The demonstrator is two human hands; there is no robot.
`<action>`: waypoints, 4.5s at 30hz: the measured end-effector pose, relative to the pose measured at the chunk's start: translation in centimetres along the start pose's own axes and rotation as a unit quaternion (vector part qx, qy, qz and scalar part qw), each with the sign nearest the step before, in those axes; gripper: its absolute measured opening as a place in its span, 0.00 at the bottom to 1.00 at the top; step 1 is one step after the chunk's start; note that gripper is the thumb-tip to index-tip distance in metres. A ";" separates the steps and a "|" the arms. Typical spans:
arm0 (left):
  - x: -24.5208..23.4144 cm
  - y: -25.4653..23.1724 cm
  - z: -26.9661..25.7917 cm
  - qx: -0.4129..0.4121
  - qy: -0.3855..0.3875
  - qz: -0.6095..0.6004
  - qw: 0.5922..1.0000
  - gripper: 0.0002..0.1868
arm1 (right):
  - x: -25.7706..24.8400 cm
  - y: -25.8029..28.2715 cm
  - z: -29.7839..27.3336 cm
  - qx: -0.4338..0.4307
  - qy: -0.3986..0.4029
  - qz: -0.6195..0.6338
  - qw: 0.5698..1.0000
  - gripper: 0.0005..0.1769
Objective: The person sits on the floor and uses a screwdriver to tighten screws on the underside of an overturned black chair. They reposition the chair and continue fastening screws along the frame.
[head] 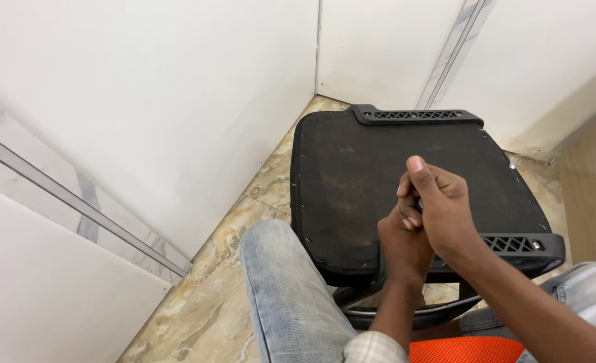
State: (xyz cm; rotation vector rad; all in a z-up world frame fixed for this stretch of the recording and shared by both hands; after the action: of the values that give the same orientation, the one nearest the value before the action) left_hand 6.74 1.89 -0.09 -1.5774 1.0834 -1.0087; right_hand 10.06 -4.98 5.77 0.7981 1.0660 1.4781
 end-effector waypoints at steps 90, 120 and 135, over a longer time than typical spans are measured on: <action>-0.9 0.0 2.6 0.084 0.211 0.125 0.966 0.11 | 3.5 3.7 0.5 -0.019 0.202 -0.268 0.942 0.15; -2.5 6.3 0.1 0.181 0.039 0.489 0.853 0.29 | -33.3 -27.1 -17.0 0.315 -0.589 0.433 0.605 0.22; -6.5 4.0 8.5 0.126 0.089 0.467 0.870 0.16 | -17.9 -7.5 -9.4 0.427 -0.053 -0.290 0.855 0.25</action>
State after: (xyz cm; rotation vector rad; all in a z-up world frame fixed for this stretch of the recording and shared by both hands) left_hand 12.29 9.44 -6.60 -0.5868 1.5384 -0.5739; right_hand 7.58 -24.38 -3.36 1.0099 1.7182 0.3944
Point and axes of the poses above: each hand's wrist, its own z-axis towards the middle knuckle, its own x-axis out of the palm, y = z × x, the point moved 7 cm from there along z, towards the middle knuckle, and after that the axes turned 12 degrees about -x, right-handed, at the moved point
